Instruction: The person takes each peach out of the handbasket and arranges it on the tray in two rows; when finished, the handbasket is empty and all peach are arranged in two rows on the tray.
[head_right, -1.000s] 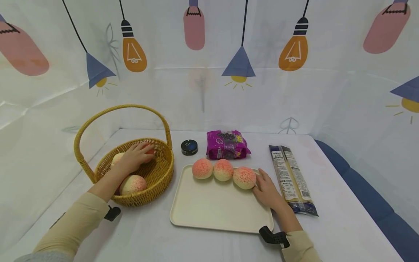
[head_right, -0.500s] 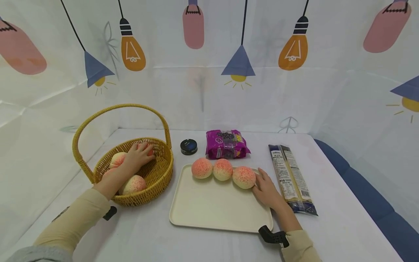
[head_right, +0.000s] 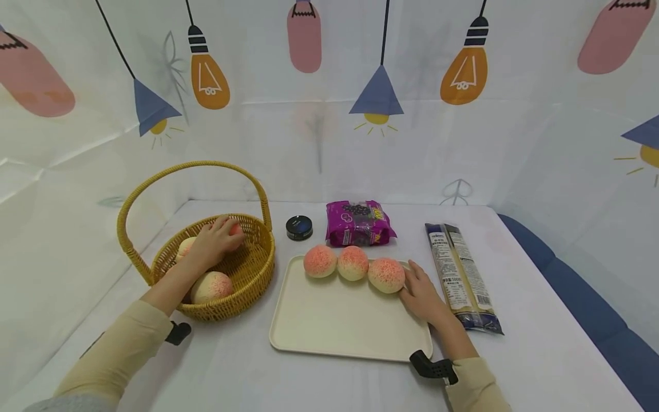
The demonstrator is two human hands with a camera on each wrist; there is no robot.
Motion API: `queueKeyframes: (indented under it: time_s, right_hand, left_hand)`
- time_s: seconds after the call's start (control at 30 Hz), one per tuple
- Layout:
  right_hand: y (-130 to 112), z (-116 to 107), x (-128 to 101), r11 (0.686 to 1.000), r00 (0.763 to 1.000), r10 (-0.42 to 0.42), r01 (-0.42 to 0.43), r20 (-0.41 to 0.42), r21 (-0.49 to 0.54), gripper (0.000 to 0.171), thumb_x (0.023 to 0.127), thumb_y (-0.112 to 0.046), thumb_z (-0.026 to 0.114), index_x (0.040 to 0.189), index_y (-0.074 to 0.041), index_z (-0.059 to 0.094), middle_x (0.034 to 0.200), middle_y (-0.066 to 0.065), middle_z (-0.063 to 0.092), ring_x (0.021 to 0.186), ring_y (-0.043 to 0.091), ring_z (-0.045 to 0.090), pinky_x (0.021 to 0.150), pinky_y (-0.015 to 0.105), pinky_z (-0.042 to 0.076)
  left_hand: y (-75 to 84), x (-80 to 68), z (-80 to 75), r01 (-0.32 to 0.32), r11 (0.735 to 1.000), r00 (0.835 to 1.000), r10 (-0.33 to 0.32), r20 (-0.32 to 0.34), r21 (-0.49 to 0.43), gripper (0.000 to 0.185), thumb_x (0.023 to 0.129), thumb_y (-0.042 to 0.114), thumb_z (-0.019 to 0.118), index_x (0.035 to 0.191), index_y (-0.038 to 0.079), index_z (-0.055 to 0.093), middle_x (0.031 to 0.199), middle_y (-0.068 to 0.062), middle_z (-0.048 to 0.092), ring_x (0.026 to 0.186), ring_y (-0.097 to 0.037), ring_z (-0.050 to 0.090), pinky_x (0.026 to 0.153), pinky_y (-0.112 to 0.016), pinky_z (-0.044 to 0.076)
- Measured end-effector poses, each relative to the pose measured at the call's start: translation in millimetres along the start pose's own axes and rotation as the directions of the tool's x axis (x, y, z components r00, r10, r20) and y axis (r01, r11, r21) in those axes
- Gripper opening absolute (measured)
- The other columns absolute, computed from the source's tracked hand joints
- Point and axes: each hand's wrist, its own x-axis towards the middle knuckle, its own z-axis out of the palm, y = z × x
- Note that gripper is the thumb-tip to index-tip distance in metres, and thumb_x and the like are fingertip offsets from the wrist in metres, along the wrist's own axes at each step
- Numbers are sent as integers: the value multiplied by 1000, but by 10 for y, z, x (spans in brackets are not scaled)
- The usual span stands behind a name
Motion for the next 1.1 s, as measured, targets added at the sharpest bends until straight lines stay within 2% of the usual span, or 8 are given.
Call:
queueKeyframes:
  time_s: [0.1, 0.17, 0.33, 0.5, 0.73, 0.87, 1.0, 1.1]
  right_hand:
    - [-15, -18, 2, 1000, 1000, 1, -1, 4, 8, 47, 89, -9, 53, 131, 7, 41, 141, 33, 19, 127, 52, 19, 98, 63, 18]
    - [-18, -18, 1, 1000, 1000, 4, -4, 7, 12, 47, 89, -9, 53, 131, 7, 41, 141, 33, 18, 127, 52, 18, 98, 63, 18]
    - [-5, -2, -2, 1000, 1000, 8, -8, 16, 8, 46, 90, -10, 53, 131, 7, 41, 141, 33, 18, 127, 52, 18, 98, 63, 18]
    - [-5, -4, 2, 1000, 1000, 10, -11, 18, 12, 46, 89, -10, 53, 130, 7, 41, 141, 33, 18, 126, 52, 18, 98, 63, 18]
    - [-6, -14, 3, 1000, 1000, 16, -16, 13, 3, 47, 89, -9, 53, 131, 8, 41, 141, 33, 18, 126, 52, 18, 98, 63, 17]
    - [1, -16, 3, 1000, 1000, 18, -18, 15, 12, 47, 89, -9, 53, 131, 8, 40, 141, 33, 18, 126, 52, 18, 98, 64, 17]
    - [7, -15, 3, 1000, 1000, 10, -10, 11, 14, 47, 89, -9, 53, 131, 8, 40, 140, 34, 18, 126, 53, 18, 98, 64, 17]
    - [2, -15, 2, 1000, 1000, 5, -5, 11, 11, 47, 89, -10, 53, 131, 8, 40, 140, 35, 18, 126, 53, 18, 98, 64, 17]
  left_hand:
    - [0, 5, -12, -14, 997, 996, 8, -91, -72, 39, 66, -1, 78, 98, 14, 61, 113, -21, 51, 108, -37, 47, 54, -49, 48]
    - [2, 3, -18, -15, 995, 994, 4, -110, -94, 41, 65, -1, 78, 100, 13, 60, 113, -21, 51, 107, -37, 47, 51, -50, 47]
    - [6, -15, -48, 15, 988, 996, -28, -84, -155, 47, 64, 2, 80, 106, 11, 60, 115, -19, 51, 108, -37, 46, 52, -51, 47]
    - [5, -25, -98, 58, 978, 995, -72, -63, -200, 47, 64, 4, 81, 105, 9, 58, 116, -18, 51, 111, -34, 47, 52, -52, 47]
    - [3, -20, -189, 138, 946, 990, -141, 13, -294, 54, 63, 6, 82, 110, 9, 57, 121, -15, 47, 115, -33, 42, 54, -52, 47]
    - [-6, -10, -233, 186, 925, 982, -180, 50, -332, 57, 64, 8, 81, 115, 7, 55, 122, -16, 46, 116, -36, 40, 65, -53, 48]
    - [0, -4, -284, 223, 900, 974, -217, 60, -375, 58, 65, 9, 80, 116, 3, 54, 121, -21, 45, 114, -41, 38, 79, -52, 45]
    - [20, -9, -331, 254, 870, 966, -248, 70, -424, 55, 68, 10, 78, 117, 2, 54, 121, -22, 44, 114, -42, 37, 82, -52, 43]
